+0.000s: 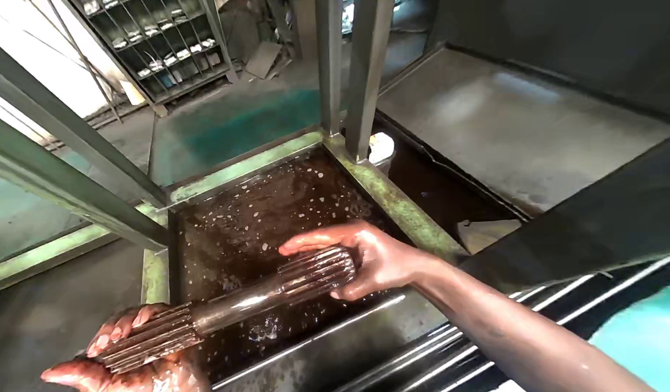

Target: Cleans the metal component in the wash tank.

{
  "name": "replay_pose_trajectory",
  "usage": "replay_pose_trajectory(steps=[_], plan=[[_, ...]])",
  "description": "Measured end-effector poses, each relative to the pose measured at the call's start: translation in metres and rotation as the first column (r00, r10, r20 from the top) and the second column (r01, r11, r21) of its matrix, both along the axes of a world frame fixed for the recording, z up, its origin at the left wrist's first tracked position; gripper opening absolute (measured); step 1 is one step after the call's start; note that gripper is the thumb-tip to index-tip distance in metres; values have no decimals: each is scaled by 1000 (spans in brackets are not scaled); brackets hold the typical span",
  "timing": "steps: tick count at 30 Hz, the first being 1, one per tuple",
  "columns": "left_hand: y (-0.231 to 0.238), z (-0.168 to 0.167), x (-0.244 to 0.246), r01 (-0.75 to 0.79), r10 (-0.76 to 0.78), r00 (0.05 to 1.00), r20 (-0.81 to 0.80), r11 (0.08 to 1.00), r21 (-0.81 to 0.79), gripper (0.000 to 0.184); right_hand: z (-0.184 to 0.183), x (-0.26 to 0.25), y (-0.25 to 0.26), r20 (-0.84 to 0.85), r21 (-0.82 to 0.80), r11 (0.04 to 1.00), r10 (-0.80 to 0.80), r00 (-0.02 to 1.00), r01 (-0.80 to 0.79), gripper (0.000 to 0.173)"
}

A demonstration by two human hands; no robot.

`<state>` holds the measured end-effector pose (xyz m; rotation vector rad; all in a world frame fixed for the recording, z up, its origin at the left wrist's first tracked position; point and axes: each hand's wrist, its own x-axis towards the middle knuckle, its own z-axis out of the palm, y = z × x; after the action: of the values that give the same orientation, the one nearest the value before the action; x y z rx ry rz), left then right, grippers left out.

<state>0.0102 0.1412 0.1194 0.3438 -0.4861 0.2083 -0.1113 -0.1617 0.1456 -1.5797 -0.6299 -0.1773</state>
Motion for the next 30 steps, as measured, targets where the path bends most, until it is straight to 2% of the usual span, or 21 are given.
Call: replay_pose_trajectory(steps=[2, 4, 6, 8, 10, 11, 13, 16, 18, 19, 20, 22, 23, 24, 25, 26, 27, 28, 29, 30], plan=[[-3, 7, -3, 47, -48, 998, 29, 998, 50, 63, -12, 5, -1, -126, -219, 976, -45, 991, 17, 63], [-19, 17, -14, 56, -59, 998, 8, 977, 206, 61, -34, 11, 7, -375, -317, 943, -25, 927, -103, 44], [-39, 15, -26, 74, -89, 996, 18, 911, 406, 44, -67, 16, 22, -610, -283, 927, 24, 792, -246, 40], [-55, 4, -33, 129, -122, 991, -49, 839, 528, 26, -104, 12, 32, -708, -244, 939, -1, 707, -243, 42], [-69, -6, -36, 150, -16, 972, -234, 810, 567, 37, -126, 3, 39, -688, -383, 917, -201, 697, -113, 40], [-75, -10, -35, 146, 78, 936, -343, 802, 580, 44, -130, -1, 42, -635, -508, 860, -340, 694, -43, 41], [-82, -16, -32, 129, 258, 816, -518, 792, 597, 41, -123, -7, 46, -524, -721, 693, -545, 655, -1, 48], [-94, -21, -35, 49, 445, 609, -656, 805, 592, 29, -100, -14, 58, -359, -886, 463, -704, 614, 13, 45], [-105, -18, -41, 73, 505, 487, -713, 789, 609, 23, -95, -21, 68, -199, -920, 366, -747, 635, 142, 40], [-109, -19, -42, 113, 507, 463, -727, 780, 615, 20, -95, -23, 70, -124, -920, 331, -753, 646, 209, 37], [-112, -22, -42, 146, 491, 465, -737, 778, 611, 16, -92, -22, 68, -121, -920, 334, -740, 661, 205, 38], [-109, -30, -42, 192, 411, 554, -724, 783, 592, 16, -77, -12, 55, -305, -899, 438, -651, 695, 16, 41], [-105, -34, -41, 217, 335, 624, -706, 794, 568, 22, -73, -6, 46, -417, -846, 530, -582, 698, -63, 39], [-102, -37, -39, 239, 242, 692, -681, 812, 532, 29, -74, -1, 38, -544, -737, 666, -480, 689, -118, 33], [-99, -39, -38, 264, 138, 750, -646, 834, 484, 32, -83, 1, 32, -691, -517, 842, -301, 658, -157, 21], [-95, -42, -36, 298, 13, 805, -593, 856, 423, 29, -98, -1, 29, -812, -180, 962, -28, 583, -204, 11], [-93, -47, -33, 345, -134, 844, -520, 878, 333, 20, -115, -3, 29, -841, 148, 955, 258, 475, -257, 9], [-91, -52, -28, 427, -308, 852, -422, 876, 223, 12, -134, -6, 33, -783, 403, 867, 493, 380, -293, 10], [-90, -56, -24, 536, -481, 823, -303, 833, 136, 19, -149, -10, 41, -678, 579, 747, 664, 316, -328, 8], [-92, -58, -20, 643, -624, 760, -180, 763, 67, 26, -157, -13, 48, -595, 669, 657, 753, 281, -346, 8]])
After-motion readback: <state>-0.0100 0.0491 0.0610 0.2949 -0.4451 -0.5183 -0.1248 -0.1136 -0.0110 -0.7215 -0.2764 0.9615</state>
